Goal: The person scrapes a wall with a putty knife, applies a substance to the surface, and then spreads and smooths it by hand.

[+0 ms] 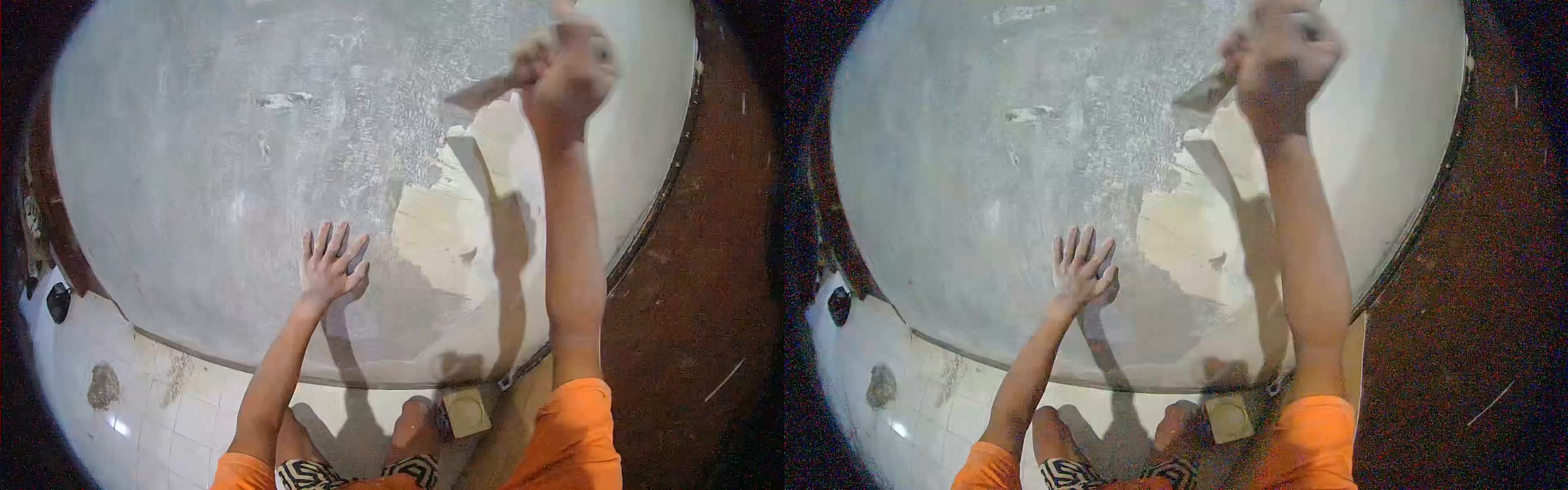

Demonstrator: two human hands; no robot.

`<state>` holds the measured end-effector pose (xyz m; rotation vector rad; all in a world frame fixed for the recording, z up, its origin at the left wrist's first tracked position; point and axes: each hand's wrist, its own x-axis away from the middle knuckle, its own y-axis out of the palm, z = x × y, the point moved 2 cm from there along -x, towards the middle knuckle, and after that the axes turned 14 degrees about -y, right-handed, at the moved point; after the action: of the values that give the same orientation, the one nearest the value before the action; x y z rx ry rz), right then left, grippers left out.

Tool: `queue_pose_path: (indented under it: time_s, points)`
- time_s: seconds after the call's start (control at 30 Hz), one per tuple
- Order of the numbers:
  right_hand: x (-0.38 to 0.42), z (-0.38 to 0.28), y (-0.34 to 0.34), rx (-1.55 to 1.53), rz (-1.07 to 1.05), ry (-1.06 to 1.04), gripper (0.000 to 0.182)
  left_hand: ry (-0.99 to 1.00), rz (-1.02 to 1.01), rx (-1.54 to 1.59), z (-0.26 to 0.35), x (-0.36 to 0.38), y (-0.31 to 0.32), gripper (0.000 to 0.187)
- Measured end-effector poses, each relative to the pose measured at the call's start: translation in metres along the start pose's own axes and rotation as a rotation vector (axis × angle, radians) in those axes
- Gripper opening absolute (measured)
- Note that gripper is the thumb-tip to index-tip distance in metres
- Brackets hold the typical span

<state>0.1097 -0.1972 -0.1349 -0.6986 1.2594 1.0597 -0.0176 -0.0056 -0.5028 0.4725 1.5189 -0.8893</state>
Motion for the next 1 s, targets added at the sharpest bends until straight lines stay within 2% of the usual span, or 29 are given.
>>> queue_pose_path:
  time_s: [0.03, 0.1, 0.17, 0.23, 0.27, 0.37, 0.4, 0.43, 0.5, 0.53, 0.57, 0.63, 0.7, 0.73, 0.77, 0.83, 0.87, 0.9, 0.93, 0.97, 1.0]
  points:
    - [-0.002, -0.001, -0.003, -0.003, -0.055, -0.054, 0.023, -0.001, 0.011, 0.008, 0.000, 0.002, 0.000, 0.055]
    - [0.015, 0.010, 0.001, 0.036, 0.081, 0.097, 0.027, -0.006, 0.003, 0.011, -0.001, 0.001, -0.003, 0.056]
    - [0.008, 0.007, 0.008, -0.062, 0.088, 0.092, 0.028, -0.009, 0.017, 0.013, 0.001, -0.004, -0.006, 0.056]
    - [0.009, 0.004, 0.010, -0.067, -0.084, 0.098, 0.028, -0.009, -0.025, -0.015, 0.002, -0.001, -0.008, 0.056]
    - [0.001, 0.004, 0.004, -0.046, 0.003, 0.044, 0.028, -0.004, -0.021, -0.011, 0.001, -0.003, -0.005, 0.056]
    - [0.001, 0.025, -0.017, 0.026, 0.063, -0.022, 0.026, -0.002, 0.005, 0.008, 0.001, 0.000, -0.005, 0.055]
    - [0.011, 0.044, -0.018, -0.066, 0.162, 0.169, 0.025, -0.003, 0.008, 0.022, 0.001, 0.000, -0.006, 0.054]
    - [0.007, 0.050, -0.019, -0.068, 0.159, 0.169, 0.025, -0.007, 0.017, 0.035, 0.001, -0.002, -0.006, 0.053]
    - [0.001, 0.054, -0.021, 0.099, 0.021, 0.052, 0.025, -0.008, 0.018, 0.025, 0.001, 0.001, -0.007, 0.053]
    - [-0.003, 0.021, -0.003, 0.086, 0.092, 0.175, 0.029, -0.006, 0.021, 0.021, 0.001, -0.001, -0.005, 0.052]
    - [-0.014, 0.000, 0.005, -0.010, 0.133, 0.066, 0.032, -0.006, 0.023, 0.025, 0.001, -0.002, -0.003, 0.052]
    - [-0.014, -0.001, -0.003, -0.076, 0.198, 0.041, 0.033, -0.005, 0.030, 0.013, 0.002, -0.001, -0.005, 0.053]
    - [0.005, 0.022, 0.008, 0.133, 0.057, 0.143, 0.032, -0.009, 0.010, -0.001, 0.001, 0.001, -0.009, 0.054]
    - [0.003, 0.021, 0.009, 0.115, 0.093, 0.205, 0.031, -0.011, 0.011, -0.014, 0.003, -0.002, -0.009, 0.054]
    - [-0.004, 0.020, 0.008, 0.116, 0.094, 0.204, 0.031, -0.009, 0.010, -0.013, 0.003, 0.000, -0.009, 0.054]
    - [-0.023, 0.008, 0.019, 0.019, 0.081, -0.012, 0.031, -0.013, -0.005, 0.008, 0.001, 0.000, -0.005, 0.054]
    - [-0.028, -0.016, 0.019, 0.025, 0.120, 0.096, 0.029, -0.014, 0.001, 0.009, 0.001, -0.002, -0.003, 0.054]
    - [-0.019, 0.004, 0.012, 0.024, 0.119, 0.097, 0.029, -0.014, 0.009, 0.009, 0.001, -0.002, -0.003, 0.054]
    - [-0.001, 0.039, -0.001, 0.009, 0.030, 0.072, 0.030, -0.013, 0.011, 0.010, 0.001, 0.000, -0.004, 0.054]
    - [0.009, 0.055, -0.009, 0.001, -0.057, 0.051, 0.031, -0.014, -0.001, 0.015, 0.001, 0.004, -0.007, 0.054]
    - [0.009, 0.052, -0.012, 0.005, -0.056, 0.051, 0.031, -0.017, -0.014, 0.022, 0.001, 0.005, -0.007, 0.054]
